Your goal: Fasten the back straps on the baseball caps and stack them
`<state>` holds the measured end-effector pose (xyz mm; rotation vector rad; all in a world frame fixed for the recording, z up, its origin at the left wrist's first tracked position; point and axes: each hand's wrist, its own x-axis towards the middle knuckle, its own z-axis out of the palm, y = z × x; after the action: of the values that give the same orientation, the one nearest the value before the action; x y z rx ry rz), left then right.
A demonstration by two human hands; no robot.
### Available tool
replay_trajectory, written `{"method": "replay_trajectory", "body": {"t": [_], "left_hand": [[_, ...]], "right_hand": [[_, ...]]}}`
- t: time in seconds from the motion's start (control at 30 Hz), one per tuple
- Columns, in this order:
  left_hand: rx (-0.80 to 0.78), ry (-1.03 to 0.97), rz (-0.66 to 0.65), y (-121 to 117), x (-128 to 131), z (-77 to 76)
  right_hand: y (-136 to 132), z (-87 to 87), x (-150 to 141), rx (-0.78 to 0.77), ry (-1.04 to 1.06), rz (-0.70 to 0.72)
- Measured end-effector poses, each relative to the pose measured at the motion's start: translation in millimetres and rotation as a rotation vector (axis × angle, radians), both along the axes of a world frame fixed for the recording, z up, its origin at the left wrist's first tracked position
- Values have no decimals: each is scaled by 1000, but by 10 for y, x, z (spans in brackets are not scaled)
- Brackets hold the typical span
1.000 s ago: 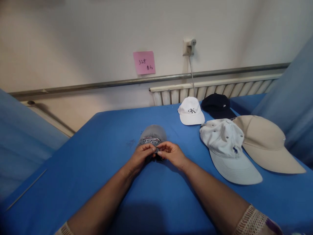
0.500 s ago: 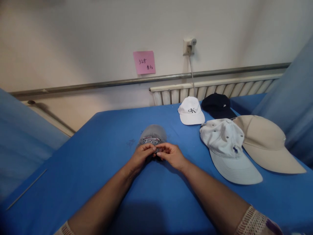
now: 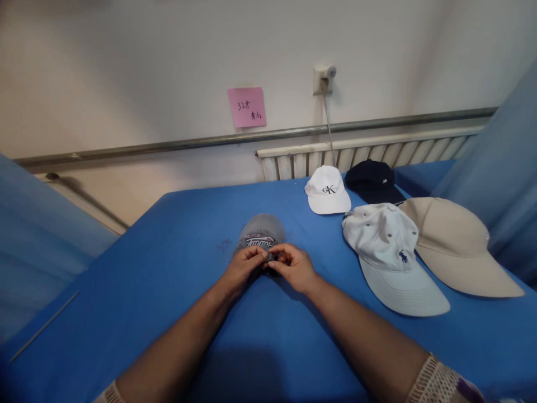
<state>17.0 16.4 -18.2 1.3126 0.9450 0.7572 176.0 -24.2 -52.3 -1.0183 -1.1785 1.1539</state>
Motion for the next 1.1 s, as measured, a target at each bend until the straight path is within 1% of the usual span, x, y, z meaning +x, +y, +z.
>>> {"method": "replay_trajectory", "body": {"t": [0.2, 0.47, 0.73, 0.9, 1.03, 1.1], "left_hand": [[-2, -14, 19, -13, 0, 34], [25, -3, -23, -8, -9, 29], [52, 16, -83, -3, -24, 8], [57, 20, -88, -9, -27, 11], [55, 26, -81, -13, -25, 23], [59, 25, -73, -13, -22, 27]], "right_hand": [[1, 31, 23, 112, -112, -55], [-2, 43, 39, 131, -94, -17], [-1, 27, 14, 36, -29, 24], [4, -7, -15, -19, 54, 3], [2, -6, -23, -33, 33, 6], [0, -10, -28, -36, 24, -15]]}}
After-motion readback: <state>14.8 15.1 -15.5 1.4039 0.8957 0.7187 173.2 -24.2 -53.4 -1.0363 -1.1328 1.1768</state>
